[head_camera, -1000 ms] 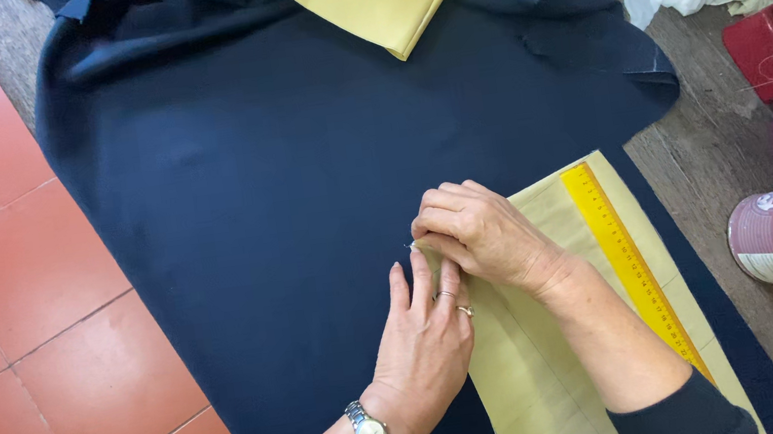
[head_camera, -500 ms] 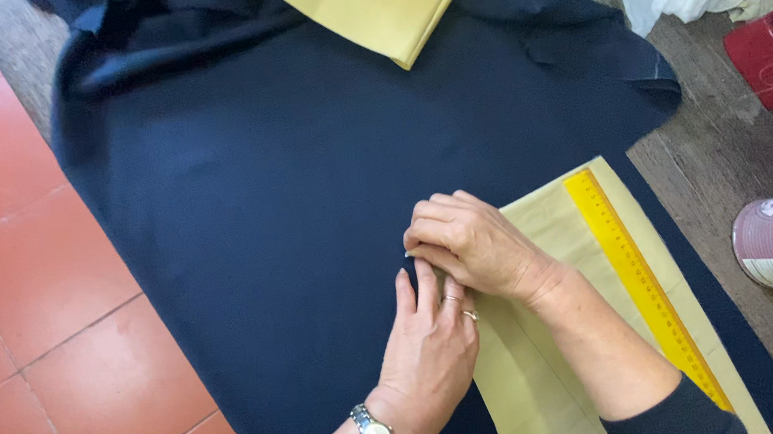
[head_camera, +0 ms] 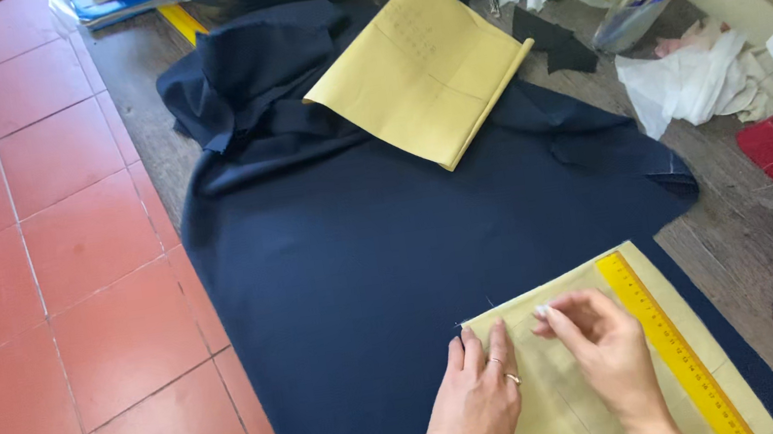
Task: The person uses a yellow ruler and a white marking tool to draw lines on a piece of light-colored fabric placed over a dark blue cloth. They align the ruler along the fabric's edge and draw straight lines, then reposition the ruler to mark additional sections.
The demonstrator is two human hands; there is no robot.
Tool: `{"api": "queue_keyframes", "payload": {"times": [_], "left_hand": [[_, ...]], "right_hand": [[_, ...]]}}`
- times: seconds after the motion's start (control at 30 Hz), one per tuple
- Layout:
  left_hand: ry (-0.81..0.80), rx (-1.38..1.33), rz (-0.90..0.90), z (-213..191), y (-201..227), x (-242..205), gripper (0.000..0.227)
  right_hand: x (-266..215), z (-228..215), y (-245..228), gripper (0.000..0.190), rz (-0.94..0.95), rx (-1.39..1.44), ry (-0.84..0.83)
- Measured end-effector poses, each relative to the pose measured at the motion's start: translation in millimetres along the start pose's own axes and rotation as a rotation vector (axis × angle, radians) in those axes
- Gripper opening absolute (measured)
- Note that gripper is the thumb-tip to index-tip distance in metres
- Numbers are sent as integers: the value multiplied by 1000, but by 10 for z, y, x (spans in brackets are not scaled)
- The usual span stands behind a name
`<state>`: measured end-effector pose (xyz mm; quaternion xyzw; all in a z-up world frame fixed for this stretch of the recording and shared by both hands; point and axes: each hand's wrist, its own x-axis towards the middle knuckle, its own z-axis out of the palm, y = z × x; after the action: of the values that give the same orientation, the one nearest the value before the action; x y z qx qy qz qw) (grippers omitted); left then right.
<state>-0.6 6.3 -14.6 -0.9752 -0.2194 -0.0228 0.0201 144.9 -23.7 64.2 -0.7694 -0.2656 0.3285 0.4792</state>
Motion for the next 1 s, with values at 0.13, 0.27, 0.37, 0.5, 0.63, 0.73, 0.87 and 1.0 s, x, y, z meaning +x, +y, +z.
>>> {"api": "queue_keyframes", "payload": {"times": [0.13, 0.27, 0.37, 0.5, 0.63, 0.73, 0.87, 1.0], "left_hand": [[106, -7, 12, -55, -118, -3, 46], [166, -6, 91, -129, -273, 9, 40], [232, -33, 139, -118, -360, 9, 36], [299, -45, 198, -172, -459, 10, 23], [258, -59, 247, -149, -565, 69, 15], [266, -100, 319, -95, -697, 184, 17], [243, -197, 488, 50, -915, 382, 12], [281, -343, 706, 75, -1144, 647, 23]], "right_hand": [[-87, -148, 490, 13, -8, 39, 39], [-58, -232, 1097, 11, -85, 151, 21], [-262, -147, 562, 17, 91, 80, 13], [-476, -4, 90, 25, 332, 99, 61], [-444, 26, 519, 21, 295, 100, 96], [-378, 20, 893, 18, 57, 267, 98], [-557, 91, 474, 9, 113, 108, 146], [-566, 161, 456, 9, 47, 154, 167]]}}
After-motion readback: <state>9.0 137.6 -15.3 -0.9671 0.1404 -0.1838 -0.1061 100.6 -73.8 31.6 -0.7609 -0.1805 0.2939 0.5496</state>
